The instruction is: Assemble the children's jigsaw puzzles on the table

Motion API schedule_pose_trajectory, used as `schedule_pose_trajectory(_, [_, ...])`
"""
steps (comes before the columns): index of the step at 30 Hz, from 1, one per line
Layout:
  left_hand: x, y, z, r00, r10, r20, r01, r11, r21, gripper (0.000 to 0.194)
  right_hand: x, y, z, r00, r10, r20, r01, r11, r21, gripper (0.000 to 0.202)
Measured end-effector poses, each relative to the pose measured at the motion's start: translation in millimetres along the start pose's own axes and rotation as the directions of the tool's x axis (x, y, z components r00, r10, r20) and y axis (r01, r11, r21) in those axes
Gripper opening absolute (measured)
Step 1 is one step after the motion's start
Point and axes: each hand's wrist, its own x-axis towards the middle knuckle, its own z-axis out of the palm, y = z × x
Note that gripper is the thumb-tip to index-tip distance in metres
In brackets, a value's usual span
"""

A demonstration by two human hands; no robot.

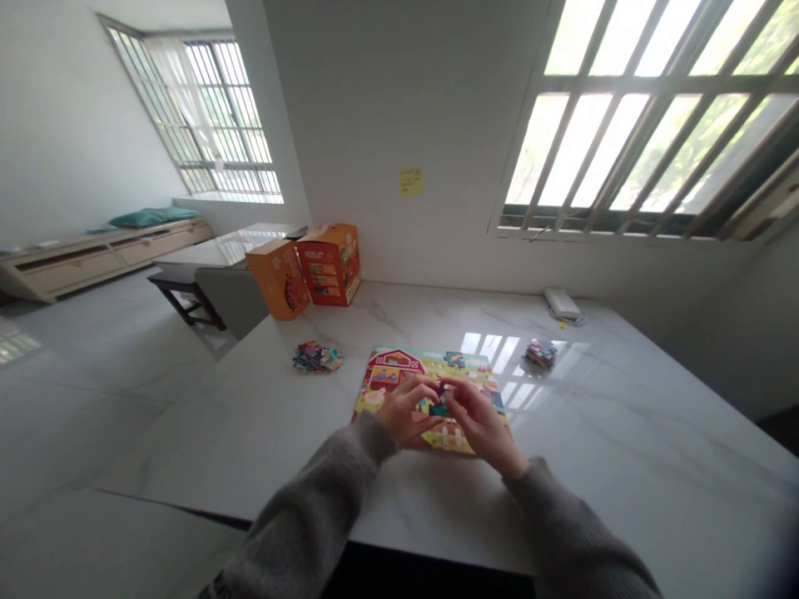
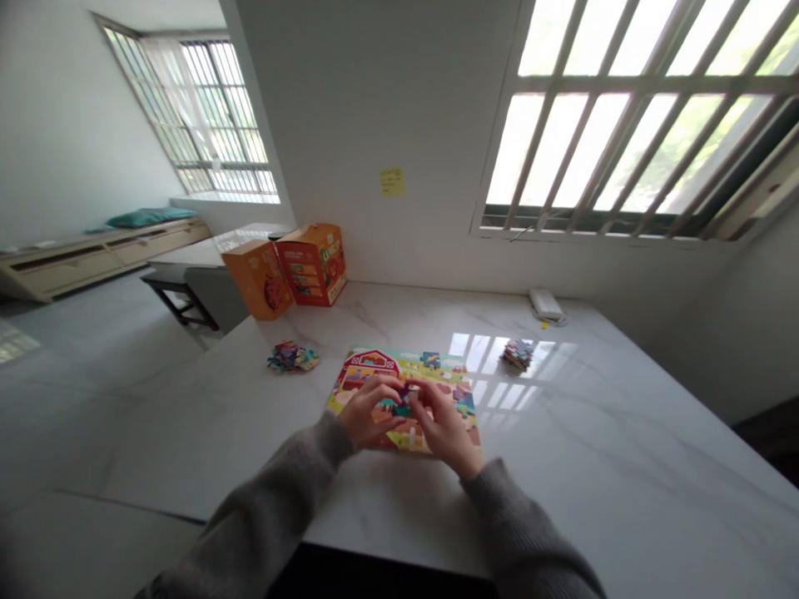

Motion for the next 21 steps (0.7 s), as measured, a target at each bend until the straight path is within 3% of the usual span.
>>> schedule_pose_trajectory(6, [-5,-4,6.1,0.999,0.018,0.048,-0.024,0.992,0.121,0.016,0,5,0,1.000,0.017,-0.018,-0.018,0.997,-0.081,0.031])
schedule_pose_trajectory(11, [-6,4,20.7,0.991,-0.089,0.097,0.069,0.980,0.185,0.022,-3,12,-32,0.986,-0.013,-0.169,-0.033,0.964,-0.265,0.027])
schedule_pose_trajectory(16, [-7,21,51.5,0.946,-0.182,0.266,0.115,0.962,0.249,0.026,-8,34,-66,0.971,-0.040,-0.235,-0.050,0.930,-0.364,0.025])
schedule_pose_trajectory(21, [-9,26,63.0,0.895,-0.257,0.363,0.144,0.940,0.309,0.023,-9,38,-69,0.969,-0.122,-0.213,0.021,0.905,-0.426,0.021])
